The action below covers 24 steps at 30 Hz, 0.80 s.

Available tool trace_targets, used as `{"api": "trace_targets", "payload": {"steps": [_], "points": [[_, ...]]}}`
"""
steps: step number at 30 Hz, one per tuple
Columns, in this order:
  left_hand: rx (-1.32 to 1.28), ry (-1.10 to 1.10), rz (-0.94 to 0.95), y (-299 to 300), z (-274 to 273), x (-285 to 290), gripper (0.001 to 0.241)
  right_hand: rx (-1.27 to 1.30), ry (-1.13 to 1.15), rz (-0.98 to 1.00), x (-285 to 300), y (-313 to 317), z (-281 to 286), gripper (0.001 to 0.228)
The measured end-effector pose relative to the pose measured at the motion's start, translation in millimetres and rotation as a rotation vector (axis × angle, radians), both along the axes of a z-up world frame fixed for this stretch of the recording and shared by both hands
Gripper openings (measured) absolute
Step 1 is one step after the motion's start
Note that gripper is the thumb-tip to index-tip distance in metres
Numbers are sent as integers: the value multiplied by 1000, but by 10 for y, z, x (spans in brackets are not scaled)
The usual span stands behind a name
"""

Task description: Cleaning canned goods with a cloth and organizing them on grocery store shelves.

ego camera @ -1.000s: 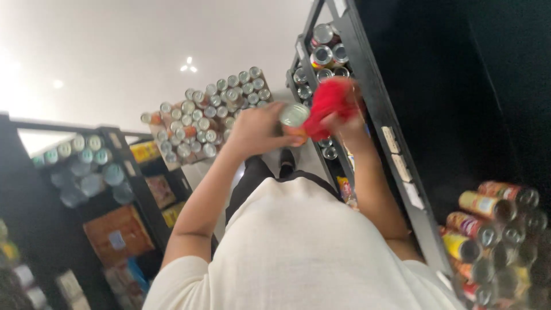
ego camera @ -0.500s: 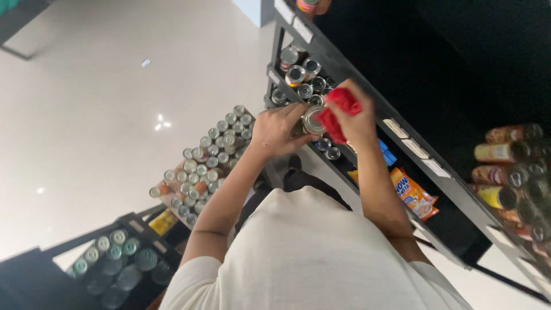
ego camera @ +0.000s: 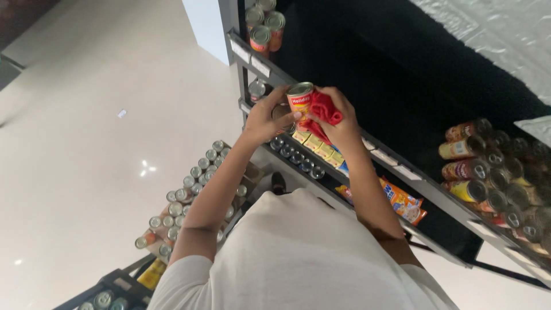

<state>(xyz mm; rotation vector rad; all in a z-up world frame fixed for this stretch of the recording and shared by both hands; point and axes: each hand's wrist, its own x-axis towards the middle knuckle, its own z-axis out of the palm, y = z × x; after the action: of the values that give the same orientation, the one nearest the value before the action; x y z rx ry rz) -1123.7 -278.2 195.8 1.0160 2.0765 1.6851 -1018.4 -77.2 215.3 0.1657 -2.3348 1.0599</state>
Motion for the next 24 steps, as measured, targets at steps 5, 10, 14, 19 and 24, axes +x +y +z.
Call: {"api": "trace_targets", "payload": {"steps": [5, 10, 14, 19, 24], "points": [[-346, 468, 142, 136, 58, -233, 74, 20, -156, -1, -228, 74, 290, 62], [-331, 510, 175, 233, 242, -465, 73, -2, -85, -48, -647, 209, 183, 46], [-125, 244, 273, 190, 222, -585, 69, -9, -13, -251, -947, 259, 60, 52], [7, 74, 518, 179, -167, -601, 38, -79, -203, -452, -1484, 303, -304, 59], [163, -121, 689, 287, -595, -640, 35, 21, -423, -560, -1757, -41, -442, 61]]}}
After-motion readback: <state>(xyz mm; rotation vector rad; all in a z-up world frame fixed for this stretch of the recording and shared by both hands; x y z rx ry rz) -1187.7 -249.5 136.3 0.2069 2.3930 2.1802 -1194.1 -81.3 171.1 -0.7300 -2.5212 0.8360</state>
